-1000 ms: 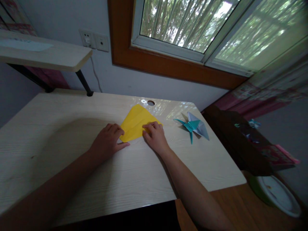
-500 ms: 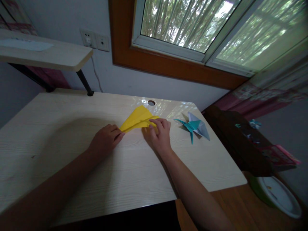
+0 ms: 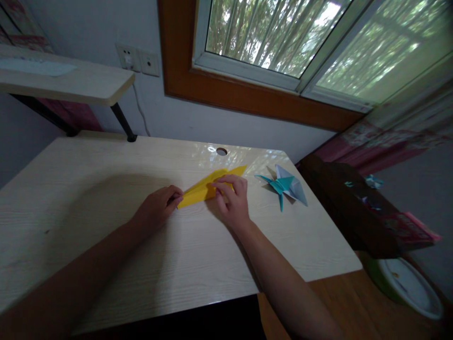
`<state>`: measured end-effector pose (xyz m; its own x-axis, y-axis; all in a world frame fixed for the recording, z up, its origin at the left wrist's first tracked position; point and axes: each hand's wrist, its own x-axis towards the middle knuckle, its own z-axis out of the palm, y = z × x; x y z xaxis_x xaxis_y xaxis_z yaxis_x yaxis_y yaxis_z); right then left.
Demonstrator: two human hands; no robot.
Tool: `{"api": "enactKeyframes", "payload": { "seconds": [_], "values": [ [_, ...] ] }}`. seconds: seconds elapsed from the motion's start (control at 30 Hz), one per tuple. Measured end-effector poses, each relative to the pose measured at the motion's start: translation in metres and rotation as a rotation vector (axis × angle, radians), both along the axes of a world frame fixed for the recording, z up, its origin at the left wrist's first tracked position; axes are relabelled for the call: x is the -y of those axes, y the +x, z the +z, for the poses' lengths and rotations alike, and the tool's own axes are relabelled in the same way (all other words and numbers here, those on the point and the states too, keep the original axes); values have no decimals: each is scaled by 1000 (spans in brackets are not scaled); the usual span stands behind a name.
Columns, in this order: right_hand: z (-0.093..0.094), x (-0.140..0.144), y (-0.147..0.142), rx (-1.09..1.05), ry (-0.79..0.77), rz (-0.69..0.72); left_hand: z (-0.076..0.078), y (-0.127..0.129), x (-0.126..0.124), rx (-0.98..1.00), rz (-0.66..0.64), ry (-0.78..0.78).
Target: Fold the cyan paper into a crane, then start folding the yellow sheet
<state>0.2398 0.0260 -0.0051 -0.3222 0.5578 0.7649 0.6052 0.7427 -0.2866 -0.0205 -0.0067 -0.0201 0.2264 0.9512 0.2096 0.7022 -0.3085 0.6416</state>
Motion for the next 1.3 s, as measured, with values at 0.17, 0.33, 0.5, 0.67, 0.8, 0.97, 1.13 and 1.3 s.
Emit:
{"api": "enactKeyframes", "payload": {
  "seconds": [0.17,0.33,0.5,0.67,0.8,0.97,1.13,1.3],
  "values": [
    [-13,-7,-4,230,-230,116,-3,2,1,-3,-47,19],
    [-22,-7,-6,399,-294,145,-8,0,-2,-73,-73,201],
    [-25,-7,-5,414,-293,96,-7,-1,-3,-239,-176,298],
    [-23,-6,-5,414,-306,91,-4,-2,-2,-295,-194,321],
    [-17,-5,-7,415,-295,120,-2,-3,-1,-291,-197,351],
    [-10,-3,-7,384,-230,82,1,-6,1,-299,-171,360],
    [-5,-1,-6,301,-89,6,2,-4,2,-263,-151,352],
    [2,8,-5,268,25,21,5,-2,4,-140,-86,352]
  ]
}}
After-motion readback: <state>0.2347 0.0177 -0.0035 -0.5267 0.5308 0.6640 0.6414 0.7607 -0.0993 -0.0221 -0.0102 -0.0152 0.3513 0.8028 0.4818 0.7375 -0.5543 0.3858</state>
